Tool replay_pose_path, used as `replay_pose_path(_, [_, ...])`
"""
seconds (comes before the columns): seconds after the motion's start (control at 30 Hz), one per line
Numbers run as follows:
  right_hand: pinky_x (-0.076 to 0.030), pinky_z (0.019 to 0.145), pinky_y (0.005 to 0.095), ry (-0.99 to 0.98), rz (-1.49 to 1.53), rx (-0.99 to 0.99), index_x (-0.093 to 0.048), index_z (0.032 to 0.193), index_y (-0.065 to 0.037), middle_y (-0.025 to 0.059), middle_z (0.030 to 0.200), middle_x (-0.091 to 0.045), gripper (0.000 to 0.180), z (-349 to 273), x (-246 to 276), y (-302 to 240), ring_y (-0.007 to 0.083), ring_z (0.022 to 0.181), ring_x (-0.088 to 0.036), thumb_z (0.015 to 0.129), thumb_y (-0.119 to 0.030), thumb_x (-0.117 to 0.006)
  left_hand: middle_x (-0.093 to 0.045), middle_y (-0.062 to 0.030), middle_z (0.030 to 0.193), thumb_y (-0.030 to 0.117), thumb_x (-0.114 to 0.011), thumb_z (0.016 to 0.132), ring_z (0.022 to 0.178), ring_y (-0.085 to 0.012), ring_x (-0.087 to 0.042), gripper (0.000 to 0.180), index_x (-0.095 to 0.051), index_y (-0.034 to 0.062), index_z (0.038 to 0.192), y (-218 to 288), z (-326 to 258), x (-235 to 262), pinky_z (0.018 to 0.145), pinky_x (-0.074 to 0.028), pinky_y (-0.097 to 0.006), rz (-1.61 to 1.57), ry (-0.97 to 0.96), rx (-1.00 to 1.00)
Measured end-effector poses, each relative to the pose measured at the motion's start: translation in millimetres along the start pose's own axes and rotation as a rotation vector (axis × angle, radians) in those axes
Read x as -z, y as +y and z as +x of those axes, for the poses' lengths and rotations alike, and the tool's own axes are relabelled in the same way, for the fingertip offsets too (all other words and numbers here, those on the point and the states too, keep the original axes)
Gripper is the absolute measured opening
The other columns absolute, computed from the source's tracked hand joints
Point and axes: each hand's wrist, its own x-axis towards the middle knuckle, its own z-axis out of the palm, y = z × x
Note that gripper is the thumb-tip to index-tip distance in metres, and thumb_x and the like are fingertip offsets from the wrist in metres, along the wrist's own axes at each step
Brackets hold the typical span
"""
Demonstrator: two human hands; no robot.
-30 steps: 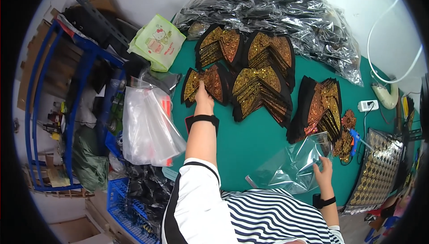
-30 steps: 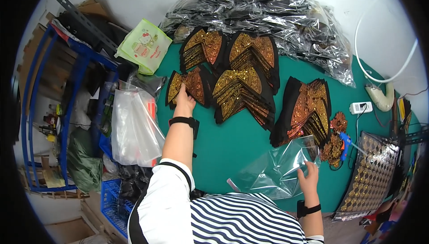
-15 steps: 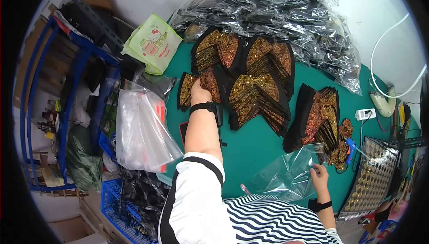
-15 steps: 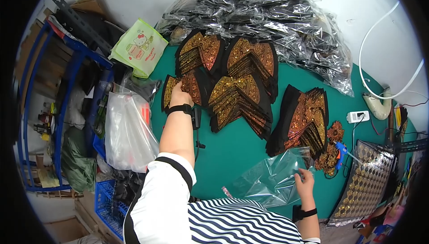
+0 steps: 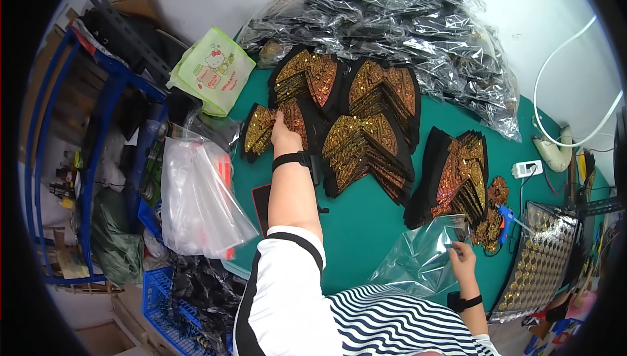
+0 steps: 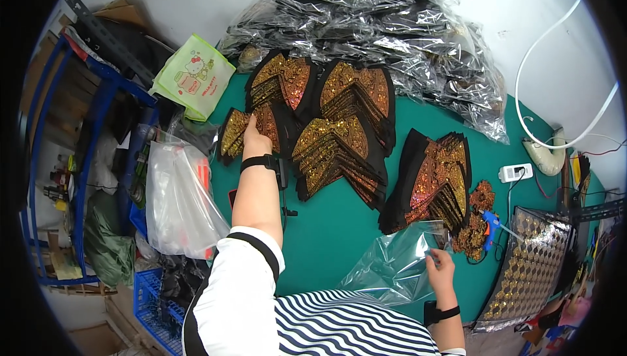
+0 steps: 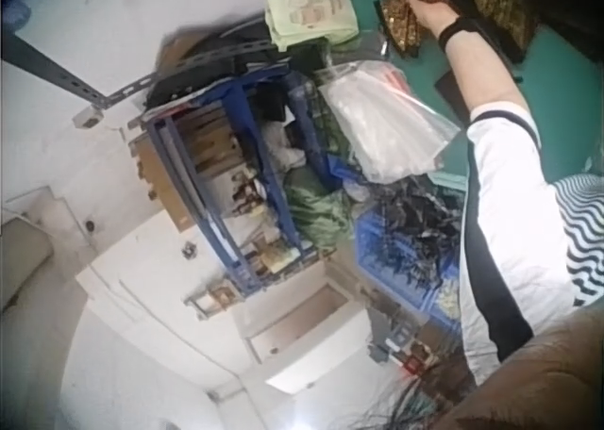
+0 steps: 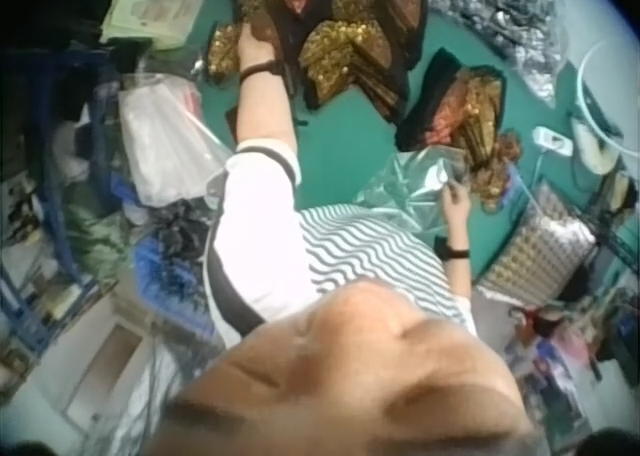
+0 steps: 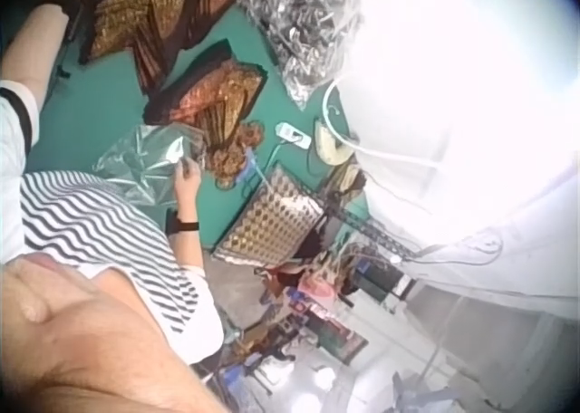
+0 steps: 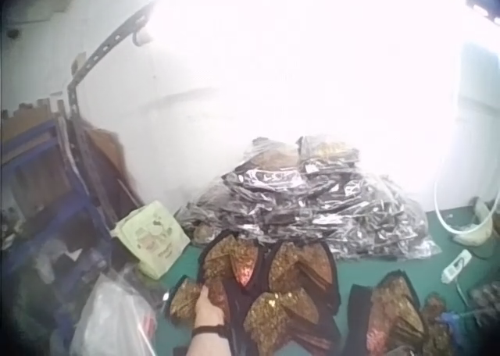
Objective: Packing decorative shoe uppers into plastic bags for storage or transport in a workshop setting.
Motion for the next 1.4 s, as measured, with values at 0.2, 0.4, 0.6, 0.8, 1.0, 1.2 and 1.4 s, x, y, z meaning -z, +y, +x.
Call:
replay_pose_path(0.2, [-0.049, 0.067, 0.0285, 0.030, -0.022, 0.043, -0.063, 0.100, 0.000, 0.0117, 0.092, -0.063, 0.024, 5, 1, -8, 0.0197, 0.079, -0.061, 0.077, -0.008, -0.065, -0.051, -0.0158, 0.125, 0.031, -0.074, 0.074, 0.105, -0.0283, -0.054, 0.068, -0.046, -0.0081, 0.122, 7, 10, 22, 0.092, -0.043, -0.043, -0.030, -0.083, -0.087])
replay_pose_path(0.4, [-0.048, 0.066, 0.0303, 0.043, -0.011, 0.055, -0.063, 0.097, -0.001, 0.0124, 0.092, -0.062, 0.024, 10, 1, -12, 0.0238, 0.081, -0.060, 0.075, -0.008, -0.067, -0.053, -0.0116, 0.121, 0.032, -0.068, 0.080, 0.112, -0.0251, -0.050, 0.056, -0.048, 0.0012, 0.122, 34, -18, 59, 0.100, -0.035, -0.043, -0.034, -0.337, -0.194])
replay_pose_path(0.6, [-0.046, 0.060, 0.0290, -0.006, -0.039, 0.064, -0.064, 0.095, -0.001, 0.0114, 0.089, -0.064, 0.022, 9, 14, -27, 0.0195, 0.069, -0.057, 0.075, -0.011, -0.068, -0.053, -0.0096, 0.123, 0.032, -0.056, 0.086, 0.113, -0.0272, -0.050, 0.047, -0.047, 0.0054, 0.125, 53, -88, 86, 0.099, -0.036, -0.043, -0.040, -0.738, -0.202])
replay_pose_path(0.8, [-0.045, 0.065, 0.0234, -0.067, 0.306, 0.134, -0.063, 0.100, 0.001, 0.0064, 0.093, -0.064, 0.025, 15, 30, -81, 0.0104, 0.072, -0.055, 0.079, -0.011, -0.065, -0.052, -0.0153, 0.120, 0.059, -0.061, 0.074, 0.113, -0.0363, -0.049, 0.080, -0.041, 0.0052, 0.130, -11, -171, 114, 0.098, -0.036, -0.051, 0.006, -1.191, 0.119])
replay_pose_path(1.0, [-0.042, 0.091, 0.0333, -0.426, 0.790, 0.099, -0.044, 0.131, -0.005, 0.0093, 0.123, -0.053, 0.051, 17, 34, -177, 0.0177, 0.111, -0.051, 0.084, -0.015, -0.063, -0.052, -0.0182, 0.117, 0.059, -0.068, 0.070, 0.107, -0.0364, -0.054, 0.088, -0.039, 0.0039, 0.131, -102, -267, 136, 0.090, -0.046, -0.051, 0.029, -1.462, 0.602])
replay_pose_path(1.2, [-0.041, 0.094, 0.0327, -0.591, 1.045, 0.023, -0.036, 0.132, 0.005, 0.0124, 0.123, -0.050, 0.064, -13, 25, -169, 0.0187, 0.113, -0.048, 0.086, -0.029, -0.063, -0.053, -0.0106, 0.121, 0.040, -0.076, 0.070, 0.111, -0.0240, -0.053, 0.075, -0.045, 0.0027, 0.127, -130, -304, 153, 0.097, -0.042, -0.039, 0.452, -1.289, 0.591])
replay_pose_path(1.4, [-0.041, 0.093, 0.0329, -0.586, 0.956, -0.020, -0.034, 0.132, 0.005, 0.0147, 0.121, -0.051, 0.072, -22, 13, -127, 0.0206, 0.111, -0.050, 0.081, -0.035, -0.067, -0.057, -0.0098, 0.114, 0.014, -0.073, 0.074, 0.104, -0.0199, -0.054, 0.054, -0.049, -0.0008, 0.120, -138, -309, 164, 0.091, -0.044, -0.034, 0.970, -1.399, 0.167])
